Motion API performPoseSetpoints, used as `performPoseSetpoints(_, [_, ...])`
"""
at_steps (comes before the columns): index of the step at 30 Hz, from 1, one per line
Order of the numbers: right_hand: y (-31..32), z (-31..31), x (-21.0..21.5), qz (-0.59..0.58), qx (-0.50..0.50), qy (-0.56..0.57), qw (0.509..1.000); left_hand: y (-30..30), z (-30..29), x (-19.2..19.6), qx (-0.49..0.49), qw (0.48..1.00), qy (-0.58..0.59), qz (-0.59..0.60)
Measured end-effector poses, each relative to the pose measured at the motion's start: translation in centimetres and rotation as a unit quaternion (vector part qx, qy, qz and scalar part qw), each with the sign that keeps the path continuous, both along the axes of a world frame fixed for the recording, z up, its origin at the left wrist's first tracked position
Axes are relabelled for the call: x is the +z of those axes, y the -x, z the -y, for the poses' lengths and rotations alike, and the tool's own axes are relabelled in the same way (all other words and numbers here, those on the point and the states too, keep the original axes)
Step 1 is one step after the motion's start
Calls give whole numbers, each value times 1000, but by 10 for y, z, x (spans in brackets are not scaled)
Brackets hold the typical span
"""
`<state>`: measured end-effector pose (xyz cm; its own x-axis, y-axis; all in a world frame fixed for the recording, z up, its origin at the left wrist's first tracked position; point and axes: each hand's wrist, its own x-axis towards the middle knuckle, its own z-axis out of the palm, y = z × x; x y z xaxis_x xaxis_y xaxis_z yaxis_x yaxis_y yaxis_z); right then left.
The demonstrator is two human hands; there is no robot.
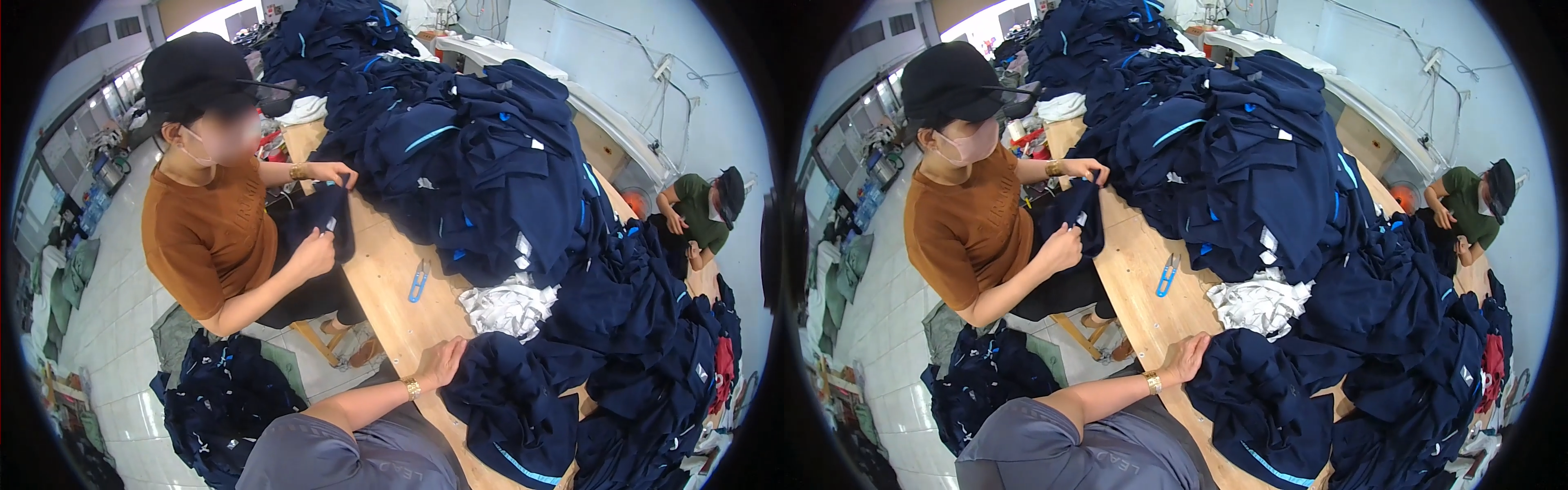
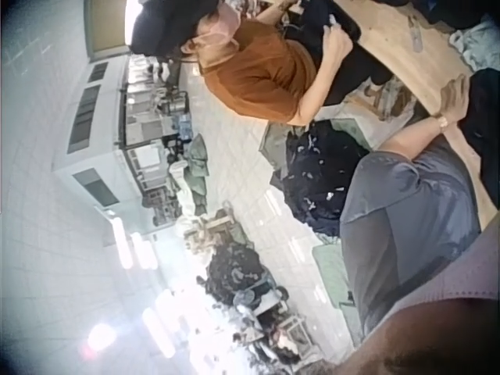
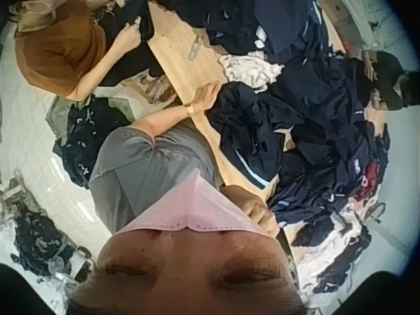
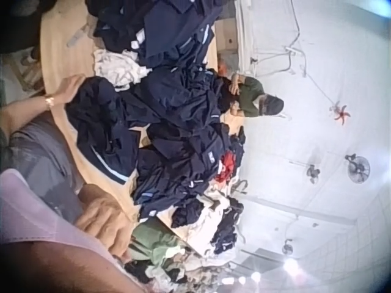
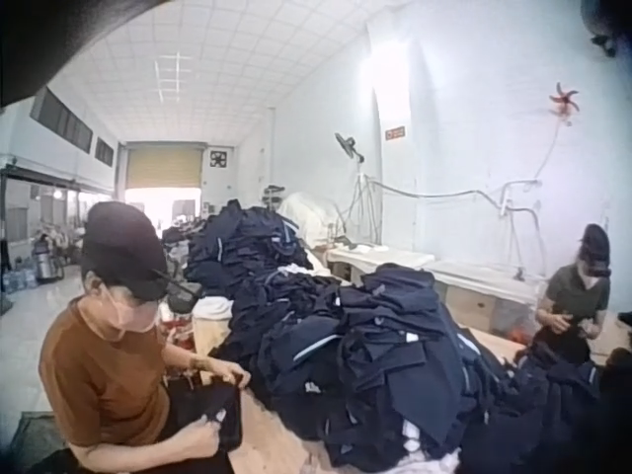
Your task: Inspecting navy blue shirts and trimming excess threads using thread nippers in a textile factory.
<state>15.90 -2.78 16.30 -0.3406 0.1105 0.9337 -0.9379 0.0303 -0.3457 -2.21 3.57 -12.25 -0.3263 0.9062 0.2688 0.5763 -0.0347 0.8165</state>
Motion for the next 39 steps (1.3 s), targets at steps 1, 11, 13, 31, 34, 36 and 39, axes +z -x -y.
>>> performPoseSetpoints(1, [3,-1,0,-2,8,0,1000,-1,0,-1,-5,1000,-1,-6])
performPoseSetpoints(11, [14,2,5,-5,54,-4,999,-1,6,22,-21,999,48,-4])
performPoseSetpoints(13, [14,4,7,-4,60,-5,998,-1,6,23,-26,999,29,-4])
performPoseSetpoints(31, [11,20,12,7,99,-13,995,-2,0,-2,-24,1000,-7,-7])
performPoseSetpoints(34, [12,18,18,4,78,4,997,-3,1,1,-25,1000,3,-12])
performPoseSetpoints(36, [13,18,20,2,65,14,998,-3,2,-1,-24,1000,6,-8])
performPoseSetpoints(39, [8,24,20,7,55,8,998,-4,3,-4,-25,1000,-2,3])
